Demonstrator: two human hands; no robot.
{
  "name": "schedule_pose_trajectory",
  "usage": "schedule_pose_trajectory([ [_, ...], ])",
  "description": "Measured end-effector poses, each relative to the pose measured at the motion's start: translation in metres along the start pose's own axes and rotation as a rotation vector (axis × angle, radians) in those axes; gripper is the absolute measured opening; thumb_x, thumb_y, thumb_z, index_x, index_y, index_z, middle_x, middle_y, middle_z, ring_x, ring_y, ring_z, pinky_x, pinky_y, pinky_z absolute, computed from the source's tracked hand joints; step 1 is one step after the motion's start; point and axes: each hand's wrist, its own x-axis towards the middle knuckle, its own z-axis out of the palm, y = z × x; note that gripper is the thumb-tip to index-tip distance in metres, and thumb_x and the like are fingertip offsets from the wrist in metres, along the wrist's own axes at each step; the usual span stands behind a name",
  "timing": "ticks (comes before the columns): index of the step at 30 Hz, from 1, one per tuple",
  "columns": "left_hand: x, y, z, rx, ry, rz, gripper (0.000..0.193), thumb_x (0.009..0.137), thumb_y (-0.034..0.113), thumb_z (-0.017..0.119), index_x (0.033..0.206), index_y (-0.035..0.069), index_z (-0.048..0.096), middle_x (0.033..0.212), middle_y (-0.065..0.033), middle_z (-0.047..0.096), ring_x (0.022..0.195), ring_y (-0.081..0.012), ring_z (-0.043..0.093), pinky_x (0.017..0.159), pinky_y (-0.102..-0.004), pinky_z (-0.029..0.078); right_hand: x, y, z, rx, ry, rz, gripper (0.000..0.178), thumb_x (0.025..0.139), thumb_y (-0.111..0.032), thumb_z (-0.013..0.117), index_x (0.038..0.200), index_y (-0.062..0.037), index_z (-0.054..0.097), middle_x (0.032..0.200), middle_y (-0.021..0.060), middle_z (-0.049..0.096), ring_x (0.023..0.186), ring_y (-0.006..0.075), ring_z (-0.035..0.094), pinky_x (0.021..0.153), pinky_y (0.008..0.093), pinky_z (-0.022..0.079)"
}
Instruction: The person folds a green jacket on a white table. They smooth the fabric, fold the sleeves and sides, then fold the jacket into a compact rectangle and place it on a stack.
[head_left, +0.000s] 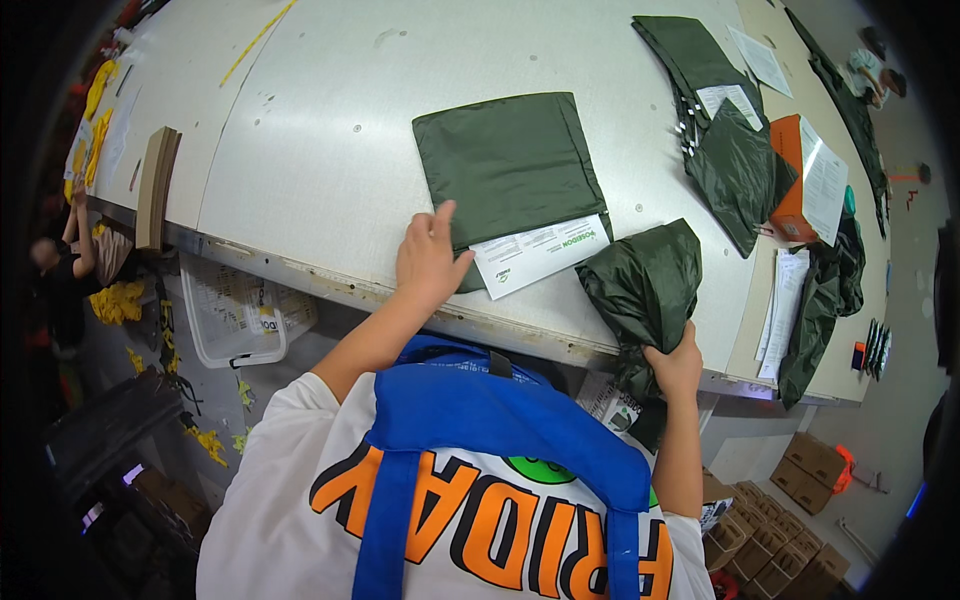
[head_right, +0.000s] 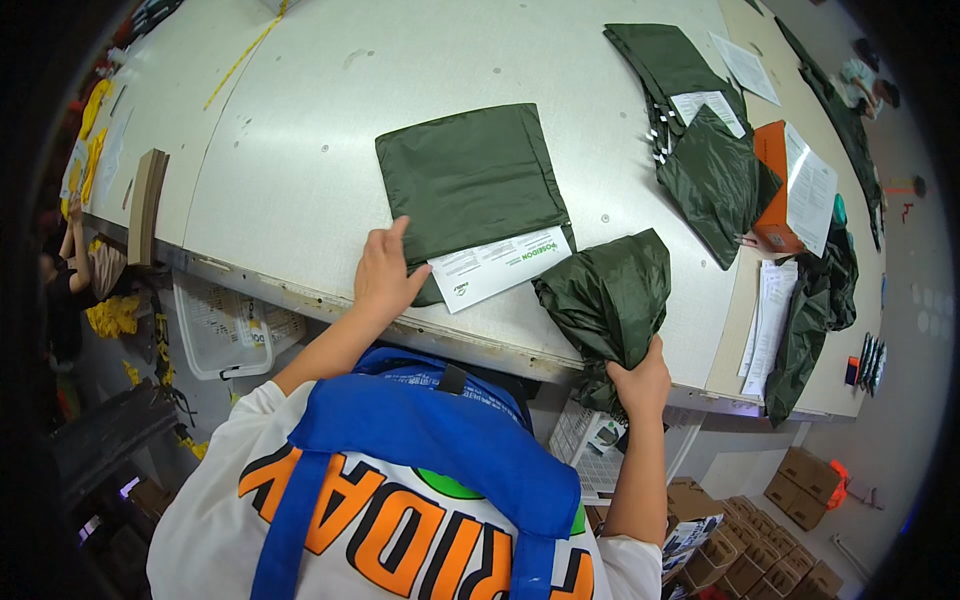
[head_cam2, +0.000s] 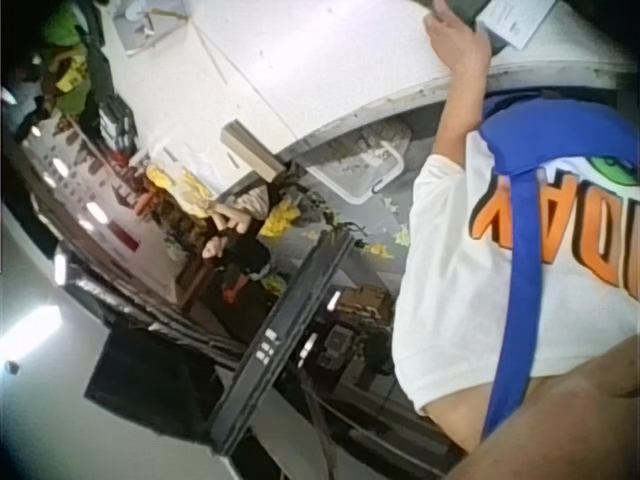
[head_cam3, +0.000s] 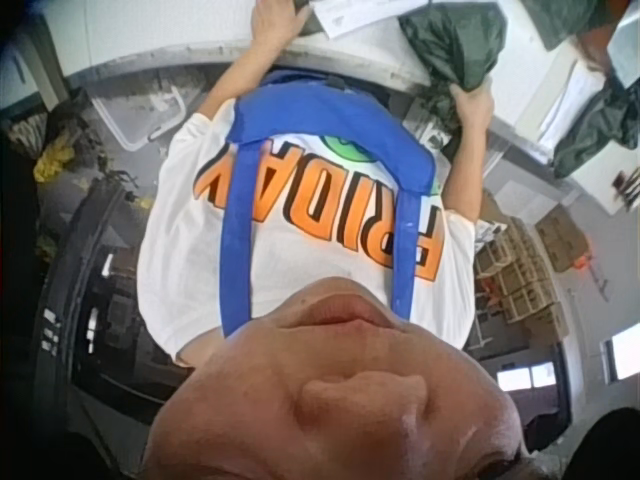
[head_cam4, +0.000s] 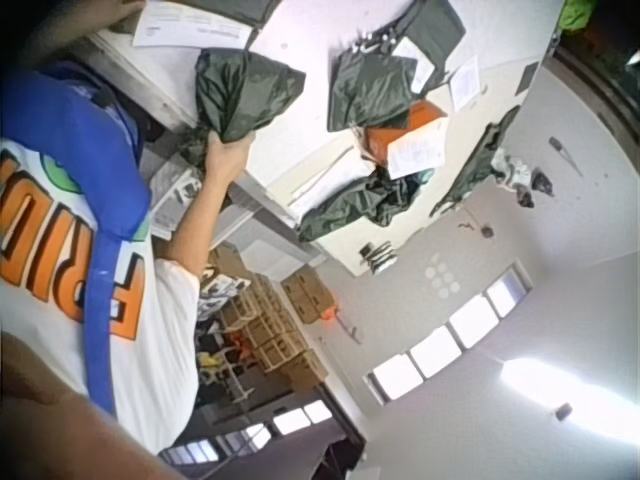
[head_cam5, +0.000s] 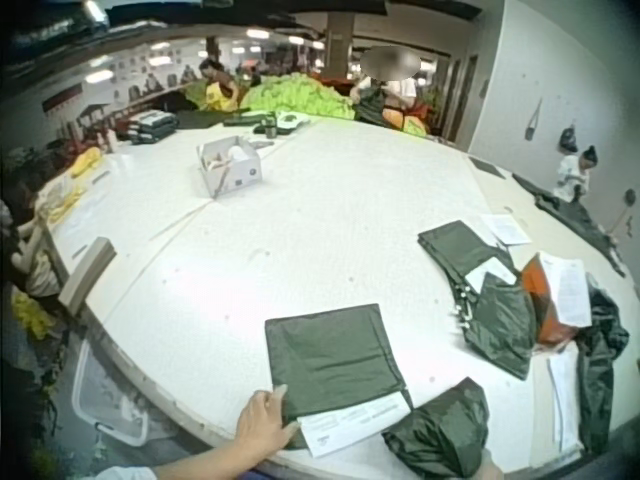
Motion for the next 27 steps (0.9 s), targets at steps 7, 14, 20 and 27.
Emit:
schedule_pose_trajectory([
  [7,0.028,-0.017,0.035,-0.009,0.021,0.487,0.036,0.075,0.006,0.064,0.109,0.015,0.060,0.107,-0.0119,0.055,0.098,-0.0335,0.052,0.085,-0.0425,0.044,0.001,-0.001,-0.003,-0.001,-0.003,-0.013,0.075,0.061,-0.024,0.074,0.125,-0.0028,0.043,0.101,0.0243,0.064,0.095,0.0421,0.061,0.082,0.0443,0.048],
  [14,0.006,-0.017,0.032,-0.081,0.089,-0.119,0.080,0.072,0.012,0.076,0.136,0.010,0.029,0.127,-0.0261,0.036,0.115,-0.0379,0.045,0.098,-0.0463,0.038,0.004,0.012,0.006,0.057,0.028,-0.029,0.074,0.060,-0.025,0.076,0.125,-0.0051,0.045,0.100,0.0239,0.064,0.094,0.0419,0.061,0.082,0.0446,0.048],
  [20,0.043,-0.017,0.020,-0.189,-0.155,-0.186,0.064,0.075,0.008,0.071,0.131,0.009,0.040,0.105,-0.0195,0.052,0.091,-0.0347,0.058,0.080,-0.0396,0.049,0.003,0.007,0.004,0.017,0.022,-0.002,0.075,0.060,-0.026,0.076,0.126,-0.0060,0.045,0.100,0.0235,0.064,0.095,0.0418,0.061,0.082,0.0448,0.048],
  [27,0.044,-0.006,0.027,-0.578,-0.009,-0.295,0.052,0.077,0.005,0.067,0.124,0.007,0.046,0.110,-0.0151,0.057,0.098,-0.0276,0.058,0.084,-0.0350,0.047,0.003,0.006,0.002,0.022,0.015,-0.010,0.079,0.061,-0.027,0.075,0.129,-0.0034,0.042,0.101,0.0239,0.064,0.095,0.0414,0.061,0.082,0.0449,0.048],
])
